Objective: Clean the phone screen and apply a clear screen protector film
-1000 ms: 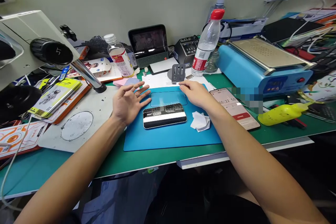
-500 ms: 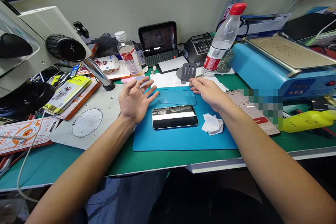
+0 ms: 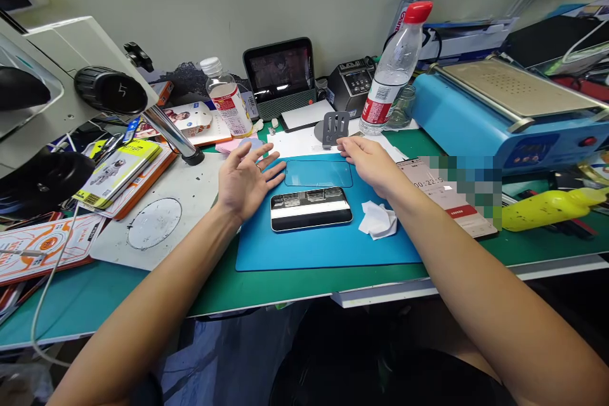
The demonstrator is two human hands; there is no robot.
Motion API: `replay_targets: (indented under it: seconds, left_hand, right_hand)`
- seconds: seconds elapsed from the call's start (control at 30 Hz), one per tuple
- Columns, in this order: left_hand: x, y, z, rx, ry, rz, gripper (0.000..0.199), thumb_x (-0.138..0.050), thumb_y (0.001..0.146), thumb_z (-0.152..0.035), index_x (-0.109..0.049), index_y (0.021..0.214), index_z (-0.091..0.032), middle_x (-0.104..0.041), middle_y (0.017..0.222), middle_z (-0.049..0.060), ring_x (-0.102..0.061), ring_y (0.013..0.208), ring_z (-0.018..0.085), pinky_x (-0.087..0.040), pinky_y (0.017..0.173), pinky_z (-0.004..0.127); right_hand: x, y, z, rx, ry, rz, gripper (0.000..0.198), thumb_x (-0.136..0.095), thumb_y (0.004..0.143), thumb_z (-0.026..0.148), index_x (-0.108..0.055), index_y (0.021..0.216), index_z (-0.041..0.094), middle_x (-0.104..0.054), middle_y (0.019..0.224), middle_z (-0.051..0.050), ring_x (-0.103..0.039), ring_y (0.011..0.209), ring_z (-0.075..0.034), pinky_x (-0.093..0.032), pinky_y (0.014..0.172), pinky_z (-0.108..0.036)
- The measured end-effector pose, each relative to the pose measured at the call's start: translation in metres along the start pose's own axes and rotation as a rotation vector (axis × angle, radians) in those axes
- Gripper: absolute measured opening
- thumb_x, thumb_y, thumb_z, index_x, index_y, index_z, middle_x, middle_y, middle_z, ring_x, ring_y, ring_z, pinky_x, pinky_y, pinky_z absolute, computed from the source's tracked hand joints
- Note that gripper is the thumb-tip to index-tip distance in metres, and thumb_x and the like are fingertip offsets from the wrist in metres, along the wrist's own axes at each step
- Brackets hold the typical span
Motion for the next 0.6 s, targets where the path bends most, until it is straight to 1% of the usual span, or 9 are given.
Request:
replay_targets:
  seconds: [0.1,0.17,0.23,0.3,0.37,0.43,0.5,0.6]
  left_hand:
    - [0.001,0.002,0.003,-0.003,-0.094,-0.017,0.065,-0.048,0.09,-0.059,-0.054,0.139,-0.018,-0.056,0.151,0.017,-0.057,0.139,0.033,-0.045,0.118,0.052]
    - [0.002,0.002,0.002,-0.032,-0.147,-0.042,0.061,-0.05,0.09,-0.056,-0.055,0.135,-0.015,-0.059,0.146,0.018,-0.06,0.137,0.032,-0.046,0.118,0.048]
    - [0.004,0.002,-0.001,-0.069,-0.181,-0.07,0.053,-0.057,0.089,-0.046,-0.057,0.13,-0.013,-0.064,0.139,0.018,-0.063,0.134,0.03,-0.047,0.118,0.043]
    - [0.003,0.002,-0.001,-0.077,-0.189,-0.076,0.046,-0.06,0.087,-0.036,-0.058,0.127,-0.012,-0.068,0.133,0.017,-0.066,0.13,0.029,-0.047,0.119,0.041]
    - [0.0,0.003,0.001,-0.064,-0.177,-0.057,0.043,-0.061,0.087,-0.032,-0.058,0.126,-0.013,-0.068,0.133,0.017,-0.065,0.131,0.028,-0.046,0.119,0.04]
    - [-0.001,0.002,0.002,-0.066,-0.136,-0.063,0.043,-0.061,0.088,-0.034,-0.059,0.126,-0.013,-0.065,0.139,0.017,-0.062,0.135,0.028,-0.044,0.121,0.04]
    - [0.0,0.001,0.003,-0.053,-0.069,-0.097,0.046,-0.061,0.088,-0.036,-0.06,0.128,-0.014,-0.061,0.147,0.016,-0.057,0.14,0.028,-0.04,0.123,0.041]
    - [-0.001,-0.001,0.007,0.006,-0.006,-0.1,0.05,-0.061,0.088,-0.039,-0.059,0.131,-0.015,-0.056,0.152,0.015,-0.051,0.146,0.029,-0.036,0.126,0.043]
  right_hand:
    - [-0.001,0.005,-0.006,-0.006,0.055,-0.004,0.043,-0.044,0.103,0.05,-0.07,0.12,0.021,-0.072,0.129,-0.011,-0.068,0.116,-0.028,-0.053,0.1,-0.045]
    - [-0.002,0.006,-0.008,-0.011,0.079,-0.01,0.044,-0.043,0.103,0.051,-0.07,0.121,0.02,-0.072,0.128,-0.012,-0.068,0.118,-0.028,-0.052,0.102,-0.046]
    - [-0.003,0.005,-0.006,-0.014,0.097,-0.012,0.044,-0.044,0.103,0.05,-0.07,0.121,0.02,-0.073,0.128,-0.012,-0.066,0.12,-0.028,-0.051,0.105,-0.047]
    - [-0.006,0.002,0.0,0.005,0.086,0.004,0.042,-0.051,0.1,0.05,-0.07,0.124,0.021,-0.072,0.131,-0.011,-0.065,0.123,-0.028,-0.049,0.108,-0.047]
    - [-0.01,-0.003,0.011,0.061,-0.006,0.05,0.047,-0.063,0.093,0.05,-0.069,0.13,0.021,-0.071,0.135,-0.011,-0.064,0.126,-0.029,-0.048,0.11,-0.047]
    - [-0.016,-0.009,0.021,0.131,-0.176,0.108,0.056,-0.07,0.088,0.048,-0.065,0.137,0.021,-0.068,0.141,-0.012,-0.062,0.129,-0.031,-0.046,0.112,-0.05]
    - [-0.019,-0.012,0.026,0.167,-0.336,0.136,0.059,-0.067,0.09,0.048,-0.063,0.141,0.02,-0.066,0.143,-0.014,-0.061,0.131,-0.034,-0.046,0.111,-0.053]
    - [-0.019,-0.014,0.028,0.19,-0.462,0.143,0.055,-0.059,0.096,0.047,-0.063,0.142,0.018,-0.068,0.141,-0.015,-0.061,0.129,-0.037,-0.047,0.109,-0.056]
Point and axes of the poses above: each hand's wrist, its own y-axis towards the middle knuckle, its own x-axis out of the back of the hand, z = x × y, the point moved 9 cm from there along y, towards the middle knuckle
